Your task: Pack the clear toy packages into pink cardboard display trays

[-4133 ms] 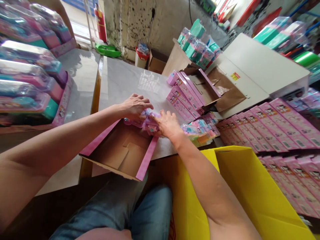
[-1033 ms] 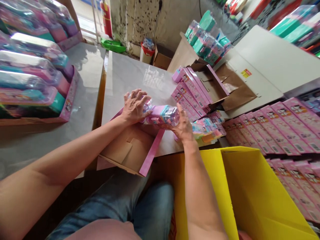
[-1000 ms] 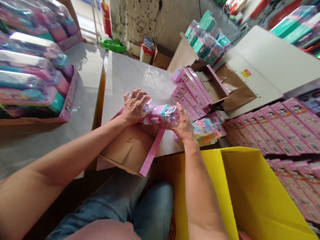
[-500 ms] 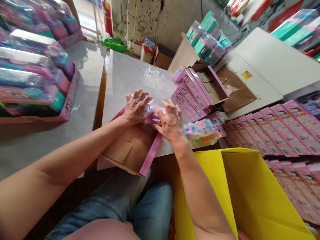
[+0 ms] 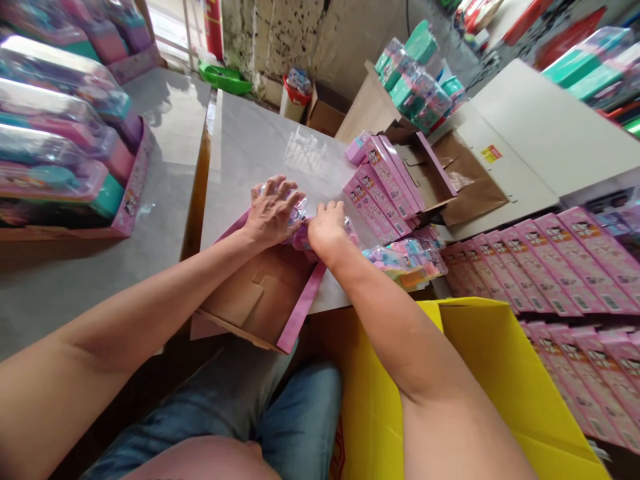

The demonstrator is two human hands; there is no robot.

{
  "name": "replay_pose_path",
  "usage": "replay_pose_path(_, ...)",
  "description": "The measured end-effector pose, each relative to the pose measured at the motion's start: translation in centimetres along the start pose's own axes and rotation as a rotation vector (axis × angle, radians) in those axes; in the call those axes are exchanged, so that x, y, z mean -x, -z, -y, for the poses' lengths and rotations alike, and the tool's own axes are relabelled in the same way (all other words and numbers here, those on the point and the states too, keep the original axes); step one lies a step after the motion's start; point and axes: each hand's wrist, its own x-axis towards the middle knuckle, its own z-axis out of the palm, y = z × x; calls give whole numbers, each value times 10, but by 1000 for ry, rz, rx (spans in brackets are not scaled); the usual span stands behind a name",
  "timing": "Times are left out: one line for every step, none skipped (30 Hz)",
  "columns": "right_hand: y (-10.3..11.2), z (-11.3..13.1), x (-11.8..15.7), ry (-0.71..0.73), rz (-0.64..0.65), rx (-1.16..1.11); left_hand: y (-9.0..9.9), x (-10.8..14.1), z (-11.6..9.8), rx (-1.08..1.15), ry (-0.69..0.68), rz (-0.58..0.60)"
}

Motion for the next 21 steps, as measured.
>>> replay_pose_path(-4,0,-8,10,6,-7,0,0,0,9,3,6)
replay_pose_path(-9,-1,-15,38,2,-19,0,0,0,18,5,12)
replay_pose_path(-15,-3,-22,78,-7,-32,1,0,1,25,6,18)
replay_pose_path(-20,-4,-28,124,-20,-47,1,0,1,31,5,23)
replay_pose_path(-25,-5,-32,166,-34,-63,1,0,1,37,6,28)
replay_pose_path(-28,-5,-35,194,-46,-77,2,0,2,43,8,31)
replay_pose_path(-30,-3,-37,204,-50,-84,2,0,2,50,12,33)
replay_pose_path(-30,0,-38,205,-50,-83,3,0,3,58,17,34)
replay_pose_path(-28,3,-38,200,-44,-75,4,0,4,67,21,35)
replay_pose_path(-24,7,-37,192,-32,-65,5,-1,5,75,24,37)
replay_pose_path(-20,12,-36,179,-13,-55,6,-1,6,80,26,38)
replay_pose_path(-15,16,-34,167,7,-52,7,-1,7,80,23,39)
replay_pose_path(-10,19,-32,155,24,-58,7,-1,8,75,18,42)
replay_pose_path(-5,22,-29,142,33,-70,8,-1,9,66,12,43)
replay_pose_path(-2,24,-26,129,33,-85,8,-1,10,55,4,44)
replay_pose_path(0,24,-23,124,23,-99,8,-1,12,44,-4,44)
replay_pose_path(1,25,-21,127,6,-110,8,-1,14,35,-10,41)
replay_pose_path(1,25,-20,134,-11,-117,9,-1,16,31,-13,36)
replay_pose_path(0,25,-20,146,-26,-123,9,-2,19,32,-12,26)
replay_pose_path(-1,25,-21,166,-41,-128,10,-2,22,39,-8,15)
replay_pose_path(-3,26,-23,190,-51,-130,11,-3,25,47,-2,2)
